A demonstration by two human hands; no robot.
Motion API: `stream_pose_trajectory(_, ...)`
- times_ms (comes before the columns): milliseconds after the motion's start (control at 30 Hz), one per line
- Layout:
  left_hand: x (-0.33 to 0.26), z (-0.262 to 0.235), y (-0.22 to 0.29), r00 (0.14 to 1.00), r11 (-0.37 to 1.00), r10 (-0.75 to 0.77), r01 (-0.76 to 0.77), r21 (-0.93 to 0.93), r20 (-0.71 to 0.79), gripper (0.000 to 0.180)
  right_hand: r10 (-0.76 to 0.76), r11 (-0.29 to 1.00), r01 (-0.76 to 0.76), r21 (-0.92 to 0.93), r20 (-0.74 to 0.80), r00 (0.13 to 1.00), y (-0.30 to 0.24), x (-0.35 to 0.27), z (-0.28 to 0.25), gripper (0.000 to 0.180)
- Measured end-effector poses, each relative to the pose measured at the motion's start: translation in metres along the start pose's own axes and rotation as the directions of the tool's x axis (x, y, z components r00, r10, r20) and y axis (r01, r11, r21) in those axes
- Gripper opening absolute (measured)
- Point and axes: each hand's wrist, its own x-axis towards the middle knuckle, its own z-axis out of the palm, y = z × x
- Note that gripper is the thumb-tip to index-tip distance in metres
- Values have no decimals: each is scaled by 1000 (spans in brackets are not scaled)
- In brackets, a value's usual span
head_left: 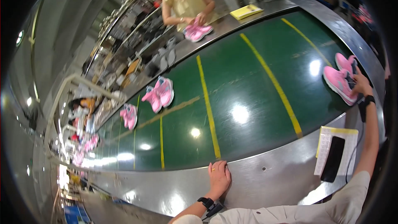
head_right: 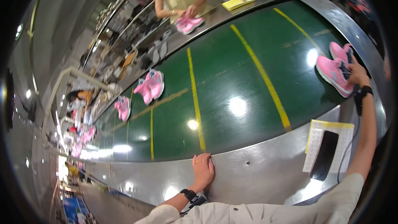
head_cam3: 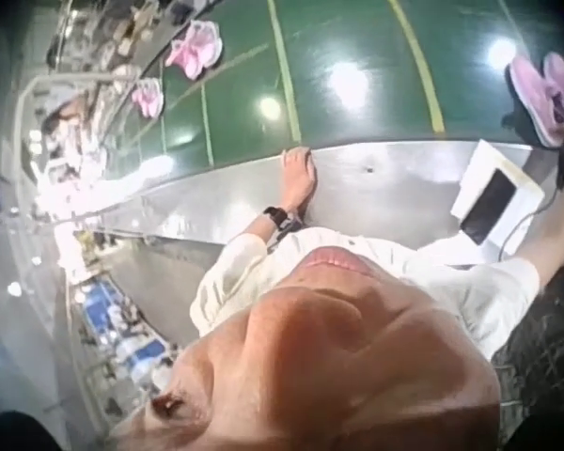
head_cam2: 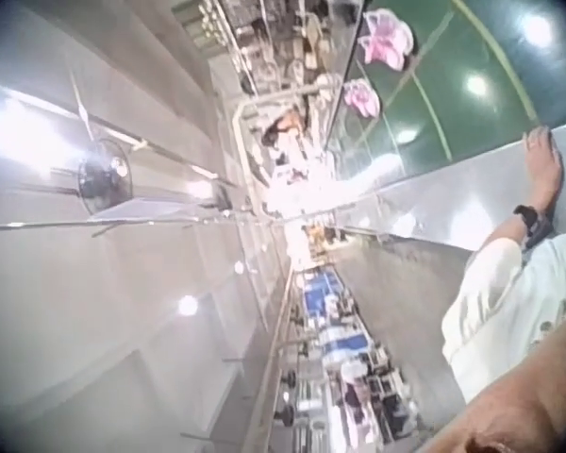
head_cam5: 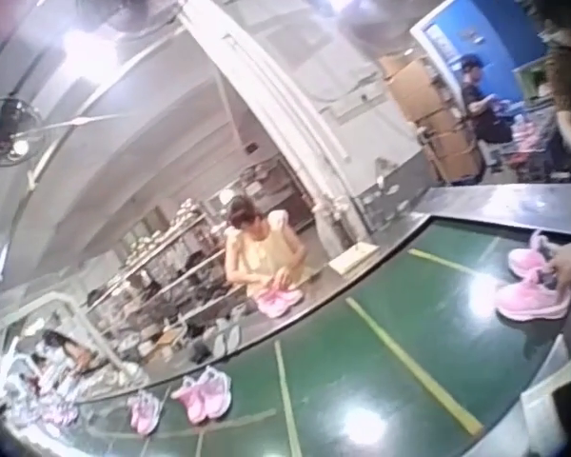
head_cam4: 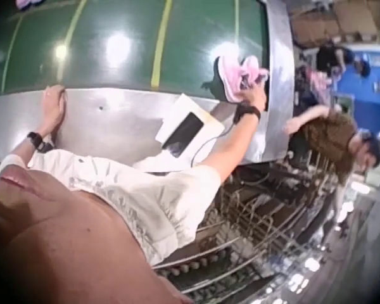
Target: Trimming excess threads from pink shoes and placing them onto a conveyor belt.
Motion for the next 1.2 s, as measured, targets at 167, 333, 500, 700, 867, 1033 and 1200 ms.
stream_pose_trajectory(167,-1,-3,-3,998,998,-55,55,16,3,27,43,909,-58,412,46,998,36,39,32,50)
stream_pose_trajectory(333,0,-2,5,999,999,-40,40,13,18,27,3,959,47,281,-174,985,51,27,40,54)
stream_pose_trajectory(500,1,4,7,1000,1000,-20,20,-9,23,29,56,992,-35,118,-187,981,62,21,46,65)
stream_pose_trajectory(700,-2,8,4,1000,1000,-11,11,-20,9,31,141,955,-134,266,-8,990,13,9,26,50)
stream_pose_trajectory(867,0,-3,13,1000,999,-25,25,-34,18,34,5,1000,-14,-28,-301,954,-3,-3,46,52)
stream_pose_trajectory(1033,3,5,9,998,997,-2,-3,-81,-65,30,-106,994,101,-34,-264,959,-106,-31,-2,56)
stream_pose_trajectory(1200,2,23,0,994,995,14,-25,-93,-112,32,-250,958,273,88,-207,946,-228,-113,-28,49)
